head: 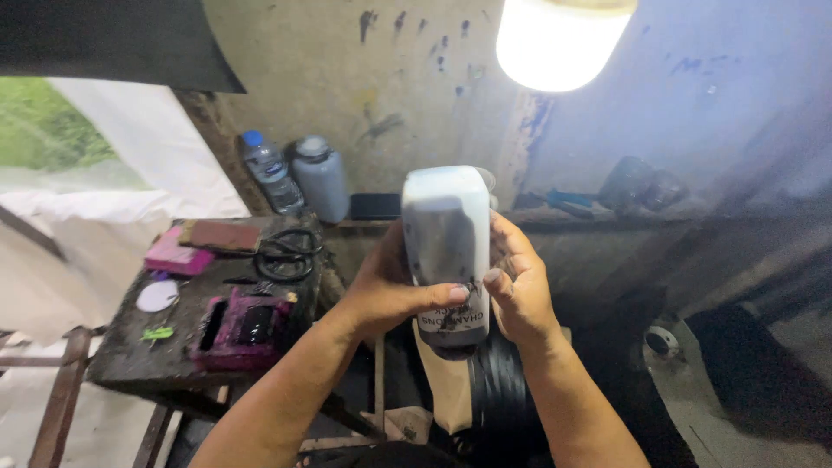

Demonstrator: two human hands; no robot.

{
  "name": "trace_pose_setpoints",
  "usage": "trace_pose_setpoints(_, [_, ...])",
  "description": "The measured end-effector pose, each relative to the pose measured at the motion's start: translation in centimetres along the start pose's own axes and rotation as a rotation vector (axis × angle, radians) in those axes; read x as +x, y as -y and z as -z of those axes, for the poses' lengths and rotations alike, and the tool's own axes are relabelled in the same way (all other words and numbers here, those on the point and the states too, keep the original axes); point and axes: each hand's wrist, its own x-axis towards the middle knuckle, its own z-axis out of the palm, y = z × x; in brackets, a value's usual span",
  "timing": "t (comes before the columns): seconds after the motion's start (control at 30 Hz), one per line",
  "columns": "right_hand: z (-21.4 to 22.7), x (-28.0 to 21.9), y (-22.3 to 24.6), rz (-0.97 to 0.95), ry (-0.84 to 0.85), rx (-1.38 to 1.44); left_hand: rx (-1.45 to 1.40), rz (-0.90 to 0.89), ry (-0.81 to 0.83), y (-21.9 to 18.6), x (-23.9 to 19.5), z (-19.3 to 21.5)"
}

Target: Refilling a dye reservoir from a large bottle and using a small tool to adjust internal machine components.

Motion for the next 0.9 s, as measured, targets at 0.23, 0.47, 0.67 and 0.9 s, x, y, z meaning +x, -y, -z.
trace_pose_setpoints(0.23, [-8.6, -0.6, -6.3, -0.168, 0.086, 0.238, 0.024, -0.369, -0.388, -3.7, -5.1, 11.5])
trace_pose_setpoints(0.47, [-18.7, -0.5, -7.0, -0.267, 0.318, 0.556, 0.057, -0.458, -0.698, -6.3, -8.5, 16.0])
trace_pose_setpoints(0.67, [-24.9, -0.8, -11.3, -0.379, 0.388, 0.836, 0.142, -0.451, -0.904, -5.7, -11.7, 18.8])
trace_pose_setpoints(0.9, [-28.0, -0.8, -10.3, -0.447, 0.432, 0.879, 0.156, -0.472, -0.955, -5.1, -13.1, 20.2])
